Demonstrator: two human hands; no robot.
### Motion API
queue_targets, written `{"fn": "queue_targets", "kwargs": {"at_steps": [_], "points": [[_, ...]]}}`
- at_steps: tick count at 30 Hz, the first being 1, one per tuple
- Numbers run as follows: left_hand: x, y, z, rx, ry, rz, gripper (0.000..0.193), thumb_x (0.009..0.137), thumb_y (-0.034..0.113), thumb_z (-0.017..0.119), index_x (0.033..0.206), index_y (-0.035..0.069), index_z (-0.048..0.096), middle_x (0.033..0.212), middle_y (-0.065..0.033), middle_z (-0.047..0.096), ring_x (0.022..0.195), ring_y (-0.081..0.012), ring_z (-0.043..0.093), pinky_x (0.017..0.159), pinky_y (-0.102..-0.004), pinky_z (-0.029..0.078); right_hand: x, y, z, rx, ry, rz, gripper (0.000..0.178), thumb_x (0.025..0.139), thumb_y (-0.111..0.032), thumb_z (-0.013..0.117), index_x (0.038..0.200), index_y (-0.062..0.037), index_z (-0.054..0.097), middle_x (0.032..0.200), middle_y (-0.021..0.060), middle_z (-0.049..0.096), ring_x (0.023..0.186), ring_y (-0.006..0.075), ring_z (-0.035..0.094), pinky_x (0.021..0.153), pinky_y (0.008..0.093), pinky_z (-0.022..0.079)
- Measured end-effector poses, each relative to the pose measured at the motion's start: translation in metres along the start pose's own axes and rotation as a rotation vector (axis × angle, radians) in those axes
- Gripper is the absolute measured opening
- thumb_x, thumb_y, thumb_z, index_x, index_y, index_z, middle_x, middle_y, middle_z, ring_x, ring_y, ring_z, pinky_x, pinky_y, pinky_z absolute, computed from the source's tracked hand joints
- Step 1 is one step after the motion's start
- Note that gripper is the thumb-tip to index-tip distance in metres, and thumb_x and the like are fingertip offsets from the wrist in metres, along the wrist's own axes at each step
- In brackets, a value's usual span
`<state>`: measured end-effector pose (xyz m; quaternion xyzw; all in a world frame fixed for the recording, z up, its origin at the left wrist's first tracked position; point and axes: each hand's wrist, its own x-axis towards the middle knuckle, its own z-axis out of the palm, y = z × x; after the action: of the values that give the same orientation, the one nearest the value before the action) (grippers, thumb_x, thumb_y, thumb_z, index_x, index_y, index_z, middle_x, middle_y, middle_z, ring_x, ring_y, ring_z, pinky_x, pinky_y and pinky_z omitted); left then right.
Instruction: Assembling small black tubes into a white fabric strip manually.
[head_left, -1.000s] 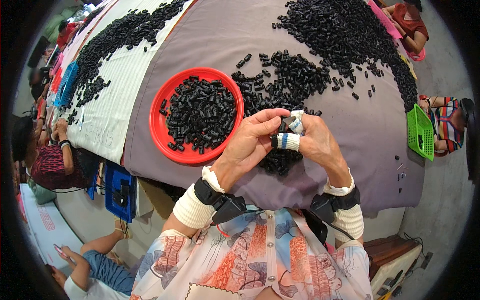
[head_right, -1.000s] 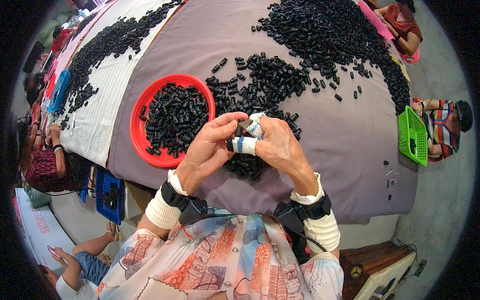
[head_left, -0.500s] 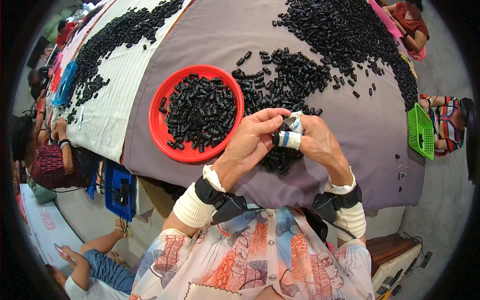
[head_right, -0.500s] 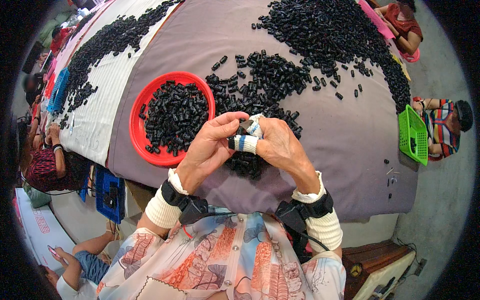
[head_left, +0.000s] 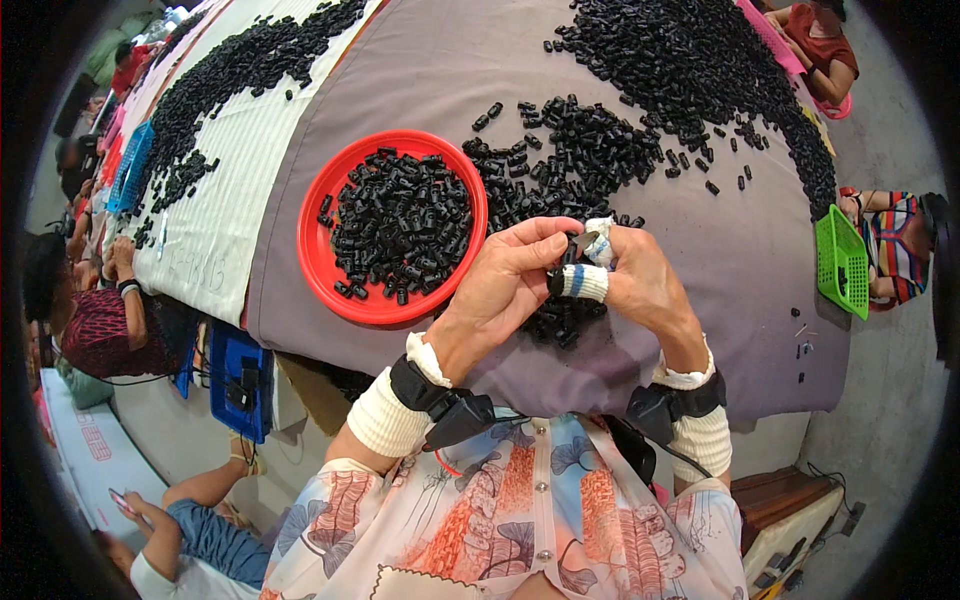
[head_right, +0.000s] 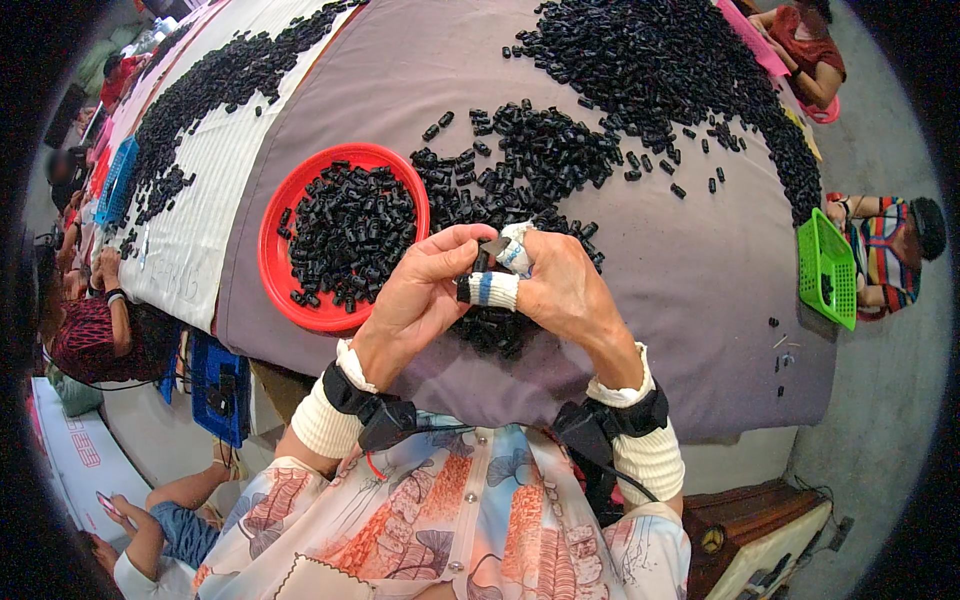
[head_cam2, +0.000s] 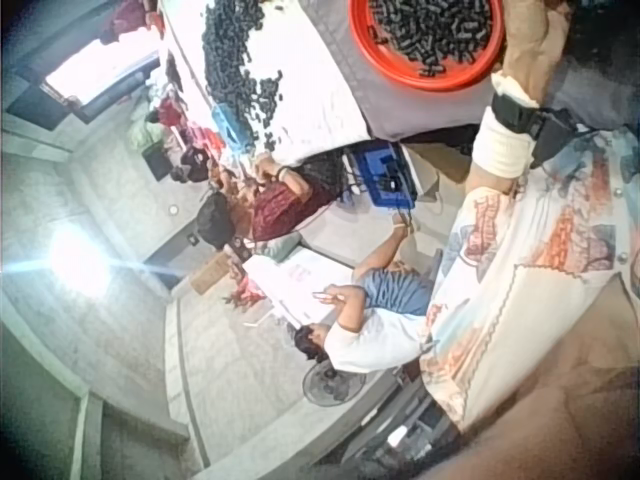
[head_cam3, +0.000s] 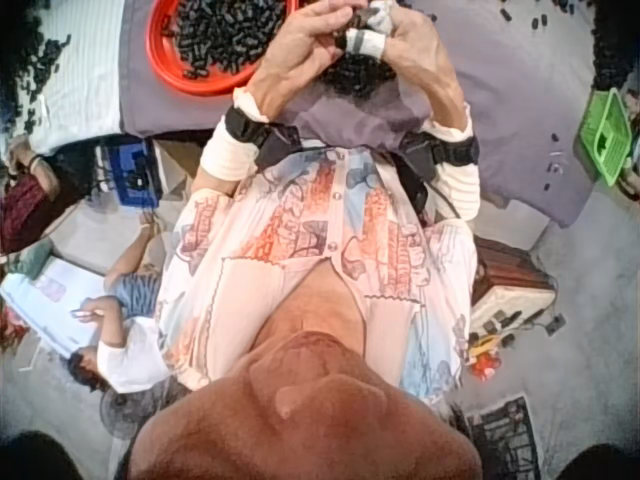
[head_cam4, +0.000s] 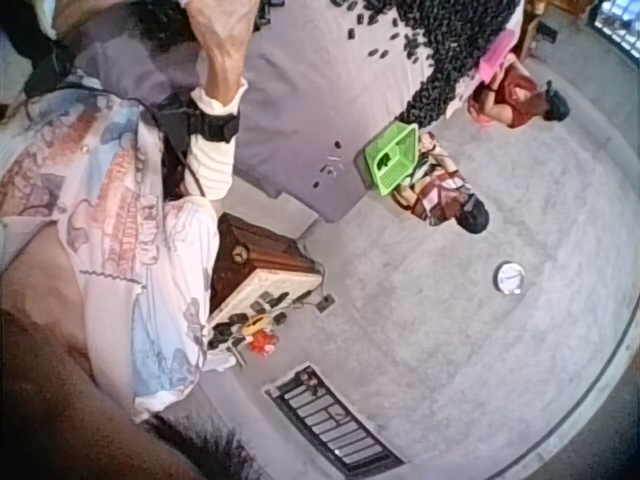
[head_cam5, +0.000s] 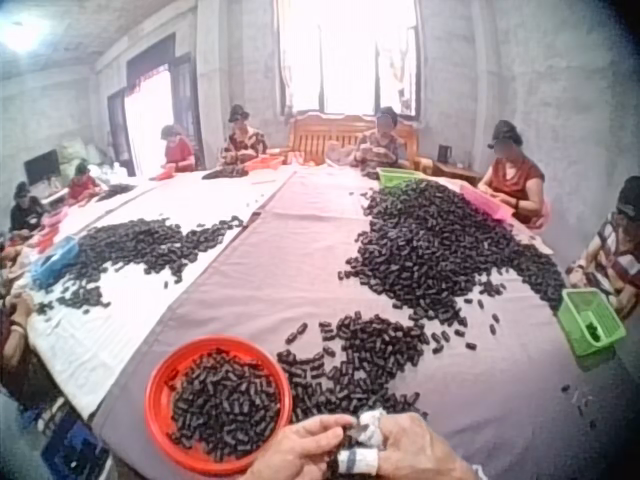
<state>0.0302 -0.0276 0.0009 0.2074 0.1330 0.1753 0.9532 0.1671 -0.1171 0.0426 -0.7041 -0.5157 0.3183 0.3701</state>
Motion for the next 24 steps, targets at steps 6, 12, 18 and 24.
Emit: {"fn": "queue_targets", "kwargs": {"at_steps": [6,12,18,24], "points": [[0.000,-0.001,0.000,0.016,0.016,0.004,0.020,0.088,0.007,0.054,0.105,-0.002,0.056,0.097,-0.0076,0.061,0.087,-0.0136,0.059,0.081,-0.0288,0.049,0.000,0.001,0.000,0.022,-0.026,0.009,0.038,0.068,-0.033,0.073,0.072,0.0011,0.056,0.058,0.0054,0.052,0.053,0.0134,0.046,0.052,0.0304,0.040],[0.002,-0.003,-0.003,0.031,-0.002,0.015,0.021,0.088,0.010,0.054,0.106,0.000,0.056,0.097,-0.0081,0.062,0.087,-0.0143,0.061,0.077,-0.0285,0.051,-0.001,0.005,0.003,0.053,-0.035,0.030,0.036,0.069,-0.031,0.071,0.071,0.0019,0.056,0.057,0.0065,0.052,0.052,0.0144,0.046,0.051,0.0310,0.039],[0.002,-0.004,-0.002,0.069,0.047,0.029,0.020,0.088,0.010,0.054,0.105,0.000,0.057,0.095,-0.0070,0.062,0.086,-0.0135,0.060,0.076,-0.0278,0.050,-0.002,0.009,0.006,-0.019,-0.044,-0.010,0.034,0.072,-0.029,0.069,0.072,0.0023,0.056,0.057,0.0093,0.051,0.050,0.0161,0.046,0.050,0.0320,0.039],[0.001,-0.006,-0.011,0.012,0.059,-0.012,0.023,0.088,0.011,0.054,0.108,0.001,0.056,0.093,-0.0059,0.062,0.085,-0.0142,0.060,0.076,-0.0277,0.049,-0.004,-0.001,0.007,-0.028,-0.095,-0.034,0.033,0.070,-0.028,0.071,0.075,0.0027,0.058,0.059,0.0099,0.054,0.052,0.0164,0.049,0.052,0.0313,0.040]]}}
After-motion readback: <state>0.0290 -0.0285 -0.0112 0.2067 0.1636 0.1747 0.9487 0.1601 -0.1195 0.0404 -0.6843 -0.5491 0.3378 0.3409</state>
